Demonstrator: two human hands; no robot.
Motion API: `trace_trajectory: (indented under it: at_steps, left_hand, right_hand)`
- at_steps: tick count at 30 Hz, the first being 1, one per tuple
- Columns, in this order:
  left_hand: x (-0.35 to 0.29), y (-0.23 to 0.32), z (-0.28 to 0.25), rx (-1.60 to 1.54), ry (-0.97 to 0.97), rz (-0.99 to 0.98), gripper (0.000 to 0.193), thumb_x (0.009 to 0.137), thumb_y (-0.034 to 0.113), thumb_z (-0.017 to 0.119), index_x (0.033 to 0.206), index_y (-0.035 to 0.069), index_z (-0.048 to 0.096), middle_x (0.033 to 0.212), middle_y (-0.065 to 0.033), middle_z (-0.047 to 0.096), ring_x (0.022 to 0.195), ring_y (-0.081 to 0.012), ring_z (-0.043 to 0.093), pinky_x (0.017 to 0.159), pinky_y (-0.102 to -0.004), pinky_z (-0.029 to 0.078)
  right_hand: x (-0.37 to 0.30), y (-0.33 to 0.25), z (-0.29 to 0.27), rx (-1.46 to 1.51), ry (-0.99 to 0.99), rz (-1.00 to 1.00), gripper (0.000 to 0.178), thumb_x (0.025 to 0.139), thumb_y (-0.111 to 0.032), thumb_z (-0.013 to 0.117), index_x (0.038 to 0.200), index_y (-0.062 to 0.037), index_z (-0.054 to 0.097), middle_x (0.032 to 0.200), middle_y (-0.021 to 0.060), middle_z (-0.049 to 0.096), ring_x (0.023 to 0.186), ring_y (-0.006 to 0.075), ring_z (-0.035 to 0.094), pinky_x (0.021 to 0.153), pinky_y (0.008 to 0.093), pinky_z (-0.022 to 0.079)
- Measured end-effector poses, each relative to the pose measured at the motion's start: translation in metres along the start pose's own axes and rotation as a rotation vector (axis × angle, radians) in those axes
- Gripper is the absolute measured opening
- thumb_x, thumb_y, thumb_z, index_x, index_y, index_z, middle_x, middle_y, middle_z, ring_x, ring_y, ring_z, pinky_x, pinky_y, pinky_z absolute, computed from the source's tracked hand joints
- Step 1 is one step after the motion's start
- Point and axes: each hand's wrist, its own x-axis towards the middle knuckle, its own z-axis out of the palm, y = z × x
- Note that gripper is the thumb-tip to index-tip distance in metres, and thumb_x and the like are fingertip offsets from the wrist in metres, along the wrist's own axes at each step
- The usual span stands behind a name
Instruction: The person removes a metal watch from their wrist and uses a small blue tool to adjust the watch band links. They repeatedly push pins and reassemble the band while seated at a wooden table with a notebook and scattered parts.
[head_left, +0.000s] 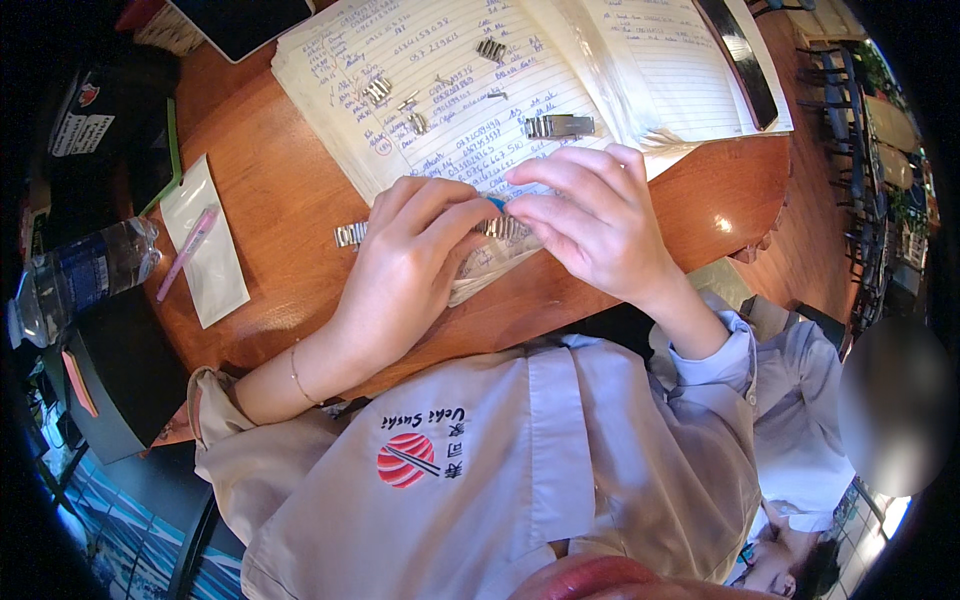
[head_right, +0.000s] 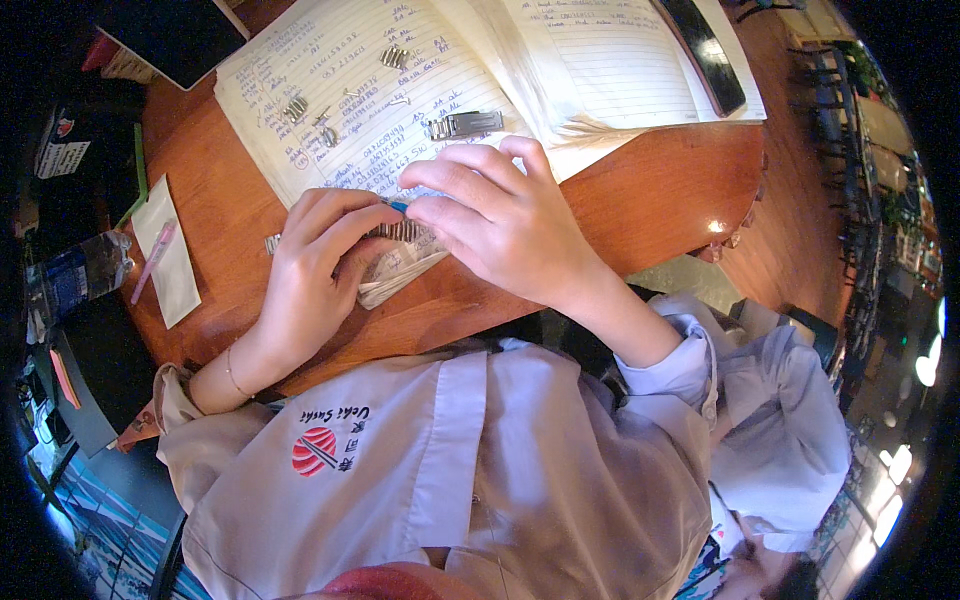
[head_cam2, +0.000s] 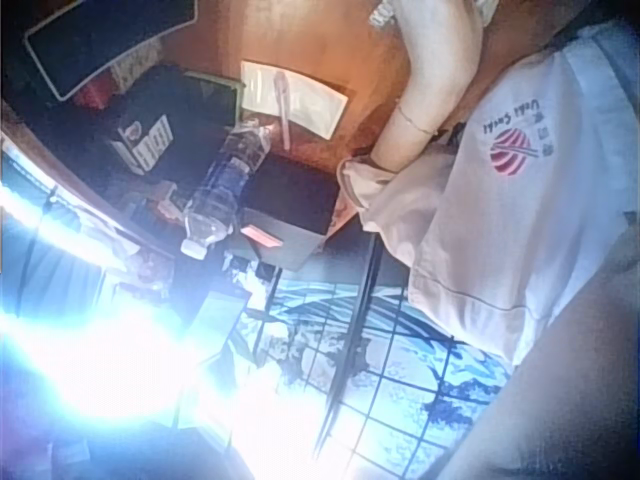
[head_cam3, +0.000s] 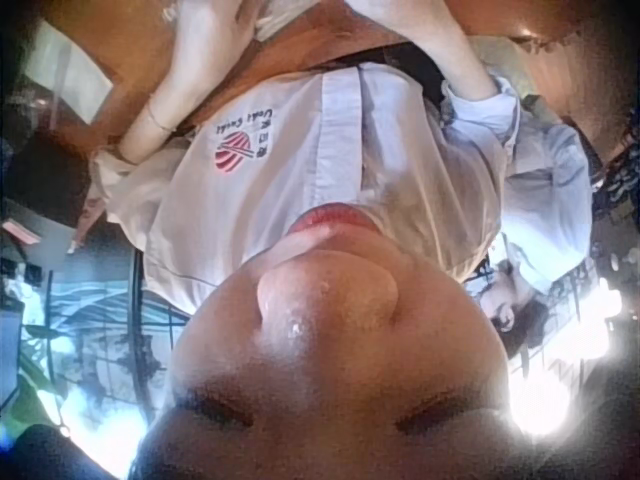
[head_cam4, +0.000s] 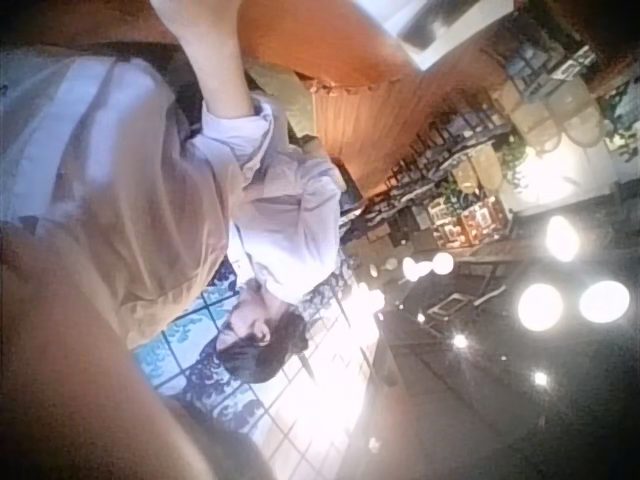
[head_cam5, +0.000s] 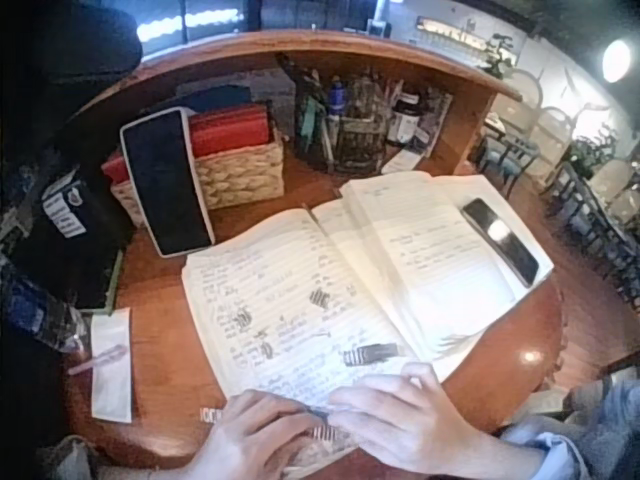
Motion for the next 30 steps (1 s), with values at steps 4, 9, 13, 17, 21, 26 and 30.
trace_trajectory:
  at_steps: [4, 9, 13, 17, 21, 26, 30]
  left_hand:
    - [0.002, 0.005, -0.002, 0.002, 0.000, -0.022, 0.023, 0.072, -0.001, 0.069, 0.094, 0.003, 0.066, 0.094, -0.0100, 0.061, 0.088, -0.0294, 0.056, 0.078, -0.0377, 0.046]
    - [0.005, 0.004, -0.002, 0.017, 0.015, -0.046, 0.025, 0.073, -0.001, 0.069, 0.098, 0.002, 0.064, 0.096, -0.0111, 0.061, 0.090, -0.0302, 0.056, 0.078, -0.0374, 0.047]
    - [0.006, 0.003, -0.006, -0.009, 0.003, -0.044, 0.024, 0.076, -0.001, 0.069, 0.099, 0.002, 0.062, 0.096, -0.0115, 0.061, 0.087, -0.0276, 0.058, 0.075, -0.0343, 0.049]
    - [0.006, 0.000, -0.010, -0.246, -0.028, -0.223, 0.021, 0.078, 0.003, 0.068, 0.098, 0.004, 0.062, 0.090, -0.0102, 0.060, 0.084, -0.0279, 0.056, 0.077, -0.0367, 0.045]
    - [0.005, 0.000, -0.012, -0.322, -0.042, -0.275, 0.021, 0.079, 0.004, 0.069, 0.099, 0.005, 0.063, 0.087, -0.0101, 0.060, 0.080, -0.0247, 0.057, 0.073, -0.0338, 0.046]
    - [0.008, -0.001, -0.013, -0.287, -0.063, -0.248, 0.021, 0.080, 0.002, 0.069, 0.100, 0.002, 0.062, 0.091, -0.0108, 0.061, 0.079, -0.0213, 0.061, 0.071, -0.0298, 0.049]
    - [0.011, 0.002, -0.013, -0.313, -0.047, -0.262, 0.018, 0.080, 0.007, 0.068, 0.098, 0.003, 0.065, 0.084, -0.0128, 0.063, 0.075, -0.0264, 0.058, 0.070, -0.0354, 0.048]
  right_hand:
    - [0.002, 0.000, 0.005, -0.060, 0.083, 0.051, 0.015, 0.073, -0.014, 0.069, 0.087, -0.0145, 0.063, 0.109, -0.0062, 0.060, 0.102, 0.0140, 0.053, 0.085, 0.0362, 0.035]
    - [0.036, 0.014, 0.014, -0.133, 0.164, 0.136, 0.009, 0.074, -0.014, 0.069, 0.081, -0.0120, 0.066, 0.106, -0.0038, 0.061, 0.101, 0.0162, 0.054, 0.084, 0.0369, 0.036]
    - [0.062, 0.022, 0.020, -0.180, 0.163, 0.132, 0.009, 0.073, -0.013, 0.069, 0.083, -0.0120, 0.070, 0.105, -0.0014, 0.062, 0.099, 0.0181, 0.054, 0.083, 0.0369, 0.037]
    - [0.049, 0.010, 0.005, -0.088, 0.176, 0.187, 0.013, 0.076, -0.011, 0.068, 0.088, -0.0102, 0.071, 0.102, 0.0021, 0.063, 0.094, 0.0214, 0.056, 0.080, 0.0368, 0.040]
    - [0.026, -0.018, -0.008, 0.358, 0.022, 0.382, 0.013, 0.082, -0.010, 0.065, 0.093, -0.0033, 0.068, 0.099, 0.0085, 0.063, 0.091, 0.0276, 0.057, 0.079, 0.0374, 0.044]
    - [0.019, -0.014, -0.015, 0.596, -0.200, 0.465, 0.010, 0.087, -0.008, 0.063, 0.091, 0.0010, 0.064, 0.103, 0.0102, 0.060, 0.098, 0.0234, 0.057, 0.088, 0.0317, 0.043]
    - [0.019, -0.012, -0.014, 0.616, -0.171, 0.500, 0.009, 0.086, -0.007, 0.064, 0.086, 0.0014, 0.061, 0.101, 0.0093, 0.059, 0.097, 0.0222, 0.056, 0.087, 0.0298, 0.042]
